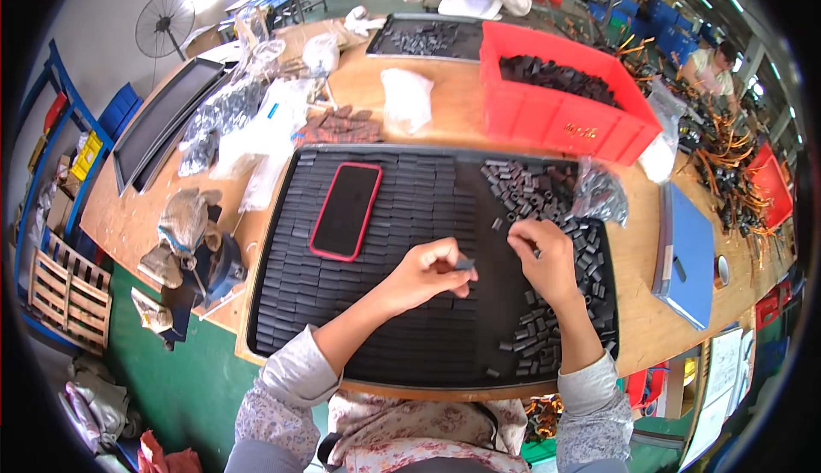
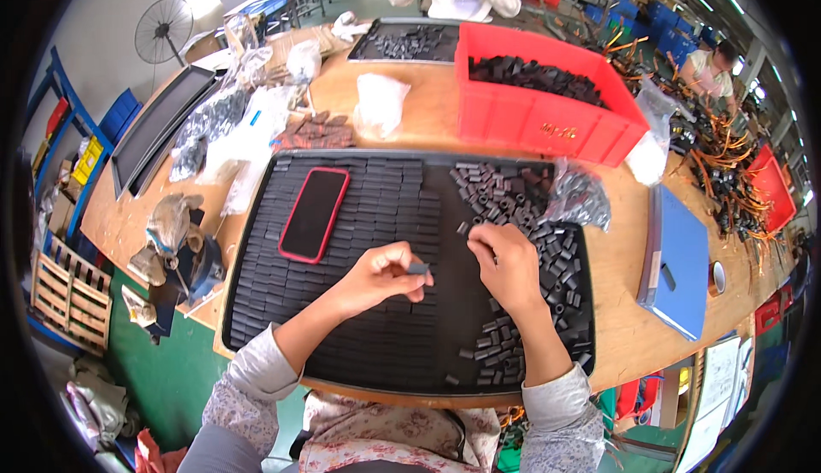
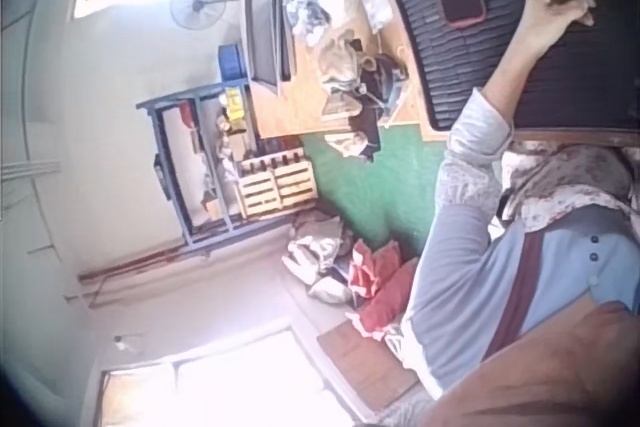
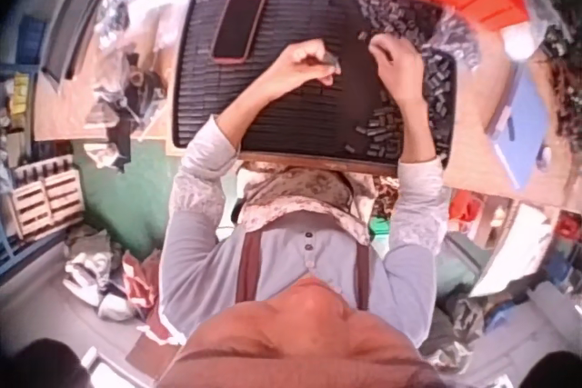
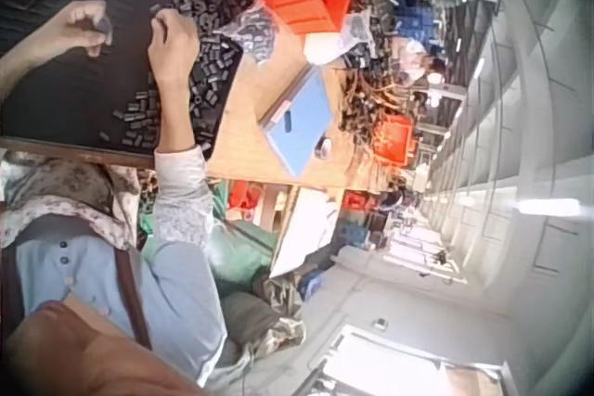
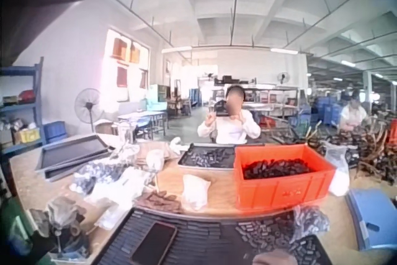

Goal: The person sorts and inspects small black rubber components by hand on a workbench.

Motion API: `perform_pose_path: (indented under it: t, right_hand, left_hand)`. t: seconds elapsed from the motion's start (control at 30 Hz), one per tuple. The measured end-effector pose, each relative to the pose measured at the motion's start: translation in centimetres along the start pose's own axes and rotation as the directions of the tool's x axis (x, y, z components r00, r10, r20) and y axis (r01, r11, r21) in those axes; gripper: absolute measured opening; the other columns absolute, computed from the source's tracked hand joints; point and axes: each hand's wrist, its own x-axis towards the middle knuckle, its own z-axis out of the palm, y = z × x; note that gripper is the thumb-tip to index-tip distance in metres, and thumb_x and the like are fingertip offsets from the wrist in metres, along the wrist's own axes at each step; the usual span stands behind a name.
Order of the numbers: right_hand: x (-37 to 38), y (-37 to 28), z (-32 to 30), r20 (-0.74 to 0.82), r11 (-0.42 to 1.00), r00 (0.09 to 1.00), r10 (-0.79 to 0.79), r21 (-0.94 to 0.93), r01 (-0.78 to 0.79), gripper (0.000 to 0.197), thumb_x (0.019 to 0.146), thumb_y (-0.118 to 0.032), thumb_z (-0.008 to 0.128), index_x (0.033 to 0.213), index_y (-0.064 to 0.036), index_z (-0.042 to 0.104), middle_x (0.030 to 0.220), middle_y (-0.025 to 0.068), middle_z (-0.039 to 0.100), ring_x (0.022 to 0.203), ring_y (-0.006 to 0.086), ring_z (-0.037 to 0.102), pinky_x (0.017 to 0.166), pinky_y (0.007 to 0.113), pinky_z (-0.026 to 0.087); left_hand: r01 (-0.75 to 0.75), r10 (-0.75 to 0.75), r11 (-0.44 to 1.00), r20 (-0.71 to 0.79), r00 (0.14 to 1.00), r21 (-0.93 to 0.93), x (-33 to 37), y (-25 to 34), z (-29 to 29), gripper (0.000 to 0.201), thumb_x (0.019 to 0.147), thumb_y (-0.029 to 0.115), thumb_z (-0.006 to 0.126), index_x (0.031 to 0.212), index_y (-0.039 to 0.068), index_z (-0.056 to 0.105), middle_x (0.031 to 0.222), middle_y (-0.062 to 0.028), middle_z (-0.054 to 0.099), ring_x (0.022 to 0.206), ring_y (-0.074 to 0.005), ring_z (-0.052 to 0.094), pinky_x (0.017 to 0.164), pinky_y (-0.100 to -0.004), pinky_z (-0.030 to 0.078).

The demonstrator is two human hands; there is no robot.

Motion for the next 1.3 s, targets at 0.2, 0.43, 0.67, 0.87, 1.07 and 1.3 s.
perform_pose_path:
  t: [0.2,0.43,0.67,0.87,1.07,1.3]
  right_hand:
    - [1.2,1.8,1.4,0.044,0.851,0.961,-0.274,-0.456,0.263,0.032,0.070,-0.002,0.072,0.099,-0.0055,0.063,0.100,0.0076,0.065,0.097,0.0291,0.057,0.085,0.040,0.046]
    - [1.2,1.9,1.8,0.107,0.819,0.972,-0.210,-0.523,0.235,0.027,0.070,0.001,0.072,0.095,-0.0056,0.064,0.093,0.0078,0.065,0.095,0.0238,0.059,0.085,0.036,0.047]
    - [-0.7,-1.7,2.9,0.253,0.726,0.964,0.076,0.649,-0.228,0.013,0.085,-0.003,0.070,0.097,-0.0031,0.064,0.090,-0.0007,0.063,0.081,0.0072,0.061,0.075,0.024,0.049]
    - [-0.9,-1.1,3.6,0.215,0.705,0.972,0.093,0.676,-0.216,0.009,0.087,-0.008,0.071,0.092,-0.0028,0.065,0.090,0.0001,0.066,0.081,0.0075,0.061,0.076,0.024,0.049]
    - [-0.3,-1.7,2.5,0.082,0.944,0.979,-0.186,0.292,0.155,0.016,0.076,-0.004,0.075,0.089,-0.0086,0.067,0.093,0.0023,0.069,0.089,0.0191,0.061,0.081,0.032,0.048]
    - [-0.4,-1.3,1.6,0.077,0.930,0.968,-0.240,0.304,0.207,0.017,0.074,0.000,0.073,0.085,-0.0074,0.064,0.092,0.0028,0.067,0.088,0.0232,0.060,0.081,0.035,0.046]
  left_hand:
    - [0.092,-0.092,0.980,-0.011,0.996,0.175,0.7,0.0,0.0,0.023,0.087,0.004,0.070,0.077,0.006,0.049,0.091,-0.0083,0.065,0.075,-0.0126,0.064,0.065,-0.0257,0.053]
    - [0.040,-0.039,0.994,-0.009,0.999,0.097,0.7,-0.3,-0.5,0.019,0.085,0.007,0.074,0.099,0.002,0.061,0.079,-0.0016,0.062,0.073,-0.0074,0.061,0.068,-0.0250,0.053]
    - [0.078,-0.076,0.988,-0.017,0.997,0.135,0.5,-0.8,-0.2,0.014,0.084,0.006,0.074,0.094,0.002,0.065,0.079,-0.0017,0.063,0.067,-0.0076,0.061,0.061,-0.0230,0.052]
    - [0.103,-0.099,0.992,-0.053,0.994,0.077,0.2,-0.2,-0.2,0.013,0.083,0.002,0.073,0.092,0.002,0.065,0.086,-0.0044,0.068,0.078,-0.0116,0.066,0.070,-0.0256,0.055]
    - [0.121,-0.118,0.988,-0.040,0.992,0.093,-0.2,0.4,-0.1,0.015,0.083,0.002,0.073,0.096,0.000,0.067,0.087,-0.0052,0.068,0.078,-0.0114,0.066,0.071,-0.0255,0.056]
    - [0.133,-0.127,0.984,-0.057,0.990,0.118,0.0,0.5,0.2,0.021,0.085,0.005,0.072,0.104,-0.001,0.070,0.091,-0.0067,0.070,0.080,-0.0110,0.065,0.073,-0.0250,0.055]
